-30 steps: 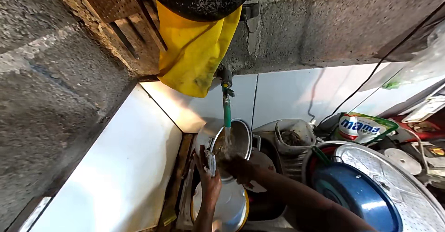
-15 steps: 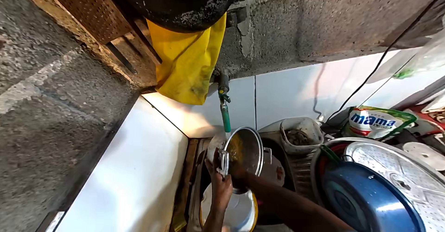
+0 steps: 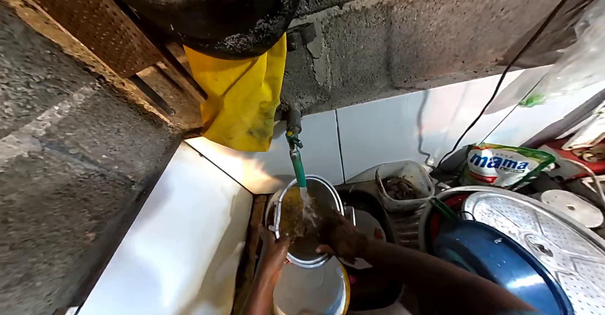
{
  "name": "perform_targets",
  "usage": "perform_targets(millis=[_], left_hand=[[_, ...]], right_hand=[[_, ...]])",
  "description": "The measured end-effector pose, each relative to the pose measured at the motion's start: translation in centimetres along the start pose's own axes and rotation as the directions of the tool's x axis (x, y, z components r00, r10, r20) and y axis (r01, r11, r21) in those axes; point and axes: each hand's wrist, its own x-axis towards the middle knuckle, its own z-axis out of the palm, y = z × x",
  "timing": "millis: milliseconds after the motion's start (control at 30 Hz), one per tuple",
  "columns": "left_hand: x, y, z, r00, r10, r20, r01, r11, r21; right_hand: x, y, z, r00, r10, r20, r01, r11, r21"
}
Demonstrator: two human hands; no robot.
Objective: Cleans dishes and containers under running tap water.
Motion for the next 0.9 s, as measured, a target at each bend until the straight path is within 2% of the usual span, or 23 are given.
perform_targets(millis=[33,100,133,200,267,300,367,400,467,500,567,633,667,700,767,833,900], left_hand=[[-0.1,0.7,-0.4,1.0,-0.025,-0.006,0.025,1.0,-0.008],[-0.3,2.2,-1.5,0.998,-0.051,0.029,0.05,0.998,0.031],[-0.4,3.1,-2.0,0.997,-0.057,0.06,0.054,0.997,0.06],[-0.6,4.2,-2.6,0.997,-0.044,0.07,0.035,0.991,0.129],[-0.6,4.4,-2.9,0.998,0.058,0.008,-0.059,0.979,0.195],[-0.7,3.9,-2.9,0.987,0.158,-0.031,-0.148,0.963,0.224],[-1.0,0.9,-1.7,0.923,0.354,-0.148,-0.317,0.921,0.228],[-1.3,-1.2,-0.5,0.903,0.383,-0.193,-0.348,0.917,0.193],[-1.8,-4.4,2.1,0.912,0.318,-0.259,-0.322,0.946,0.028],[-2.0,-5.2,2.7,0.918,0.282,-0.278,-0.301,0.953,-0.028],[-2.2,-5.5,2.2,0.934,0.26,-0.246,-0.266,0.964,0.012],[-2.3,-5.1,0.8,0.95,0.242,-0.198,-0.234,0.97,0.065],[-2.1,-4.8,0.1,0.957,0.228,-0.178,-0.224,0.974,0.042],[-2.0,-4.5,-0.5,0.965,0.208,-0.161,-0.21,0.978,0.005],[-1.7,-3.6,-1.4,0.977,0.185,-0.11,-0.189,0.982,-0.023],[-1.8,-2.6,-1.9,0.99,0.135,-0.051,-0.13,0.987,0.09],[-1.8,-1.7,-2.0,0.992,0.128,-0.005,-0.124,0.972,0.201]], right_hand=[[-0.2,-0.4,-0.4,0.999,-0.045,-0.009,0.045,0.999,0.021],[-0.3,-2.1,-0.9,0.99,-0.125,0.07,0.116,0.985,0.129],[0.0,-2.5,-0.7,0.985,-0.145,0.093,0.134,0.985,0.111],[0.9,-3.0,0.0,0.991,-0.119,0.059,0.117,0.993,0.026],[1.7,-3.9,0.5,0.997,-0.07,-0.024,0.07,0.998,-0.006],[1.9,-4.6,0.4,0.996,-0.057,-0.073,0.058,0.998,0.004],[2.0,-7.0,-0.6,0.997,0.031,-0.07,-0.024,0.995,0.1],[2.0,-8.5,-1.4,0.996,0.087,-0.035,-0.079,0.98,0.181],[2.3,-10.9,-2.4,0.989,0.138,0.046,-0.145,0.934,0.325],[2.5,-11.3,-2.7,0.99,0.1,0.101,-0.13,0.919,0.371],[2.6,-10.7,-2.9,0.978,-0.085,0.191,-0.013,0.888,0.461],[2.8,-9.5,-3.9,0.927,-0.22,0.302,0.024,0.842,0.539],[2.8,-8.8,-4.4,0.908,-0.239,0.343,0.013,0.836,0.549],[2.6,-8.1,-4.7,0.909,-0.211,0.36,-0.008,0.853,0.521],[2.6,-5.7,-4.0,0.946,-0.095,0.311,0.005,0.961,0.278],[3.0,-3.0,-3.2,0.969,0.068,0.238,-0.069,0.998,-0.005],[3.6,-2.4,-4.2,0.961,0.23,0.156,-0.214,0.97,-0.112]])
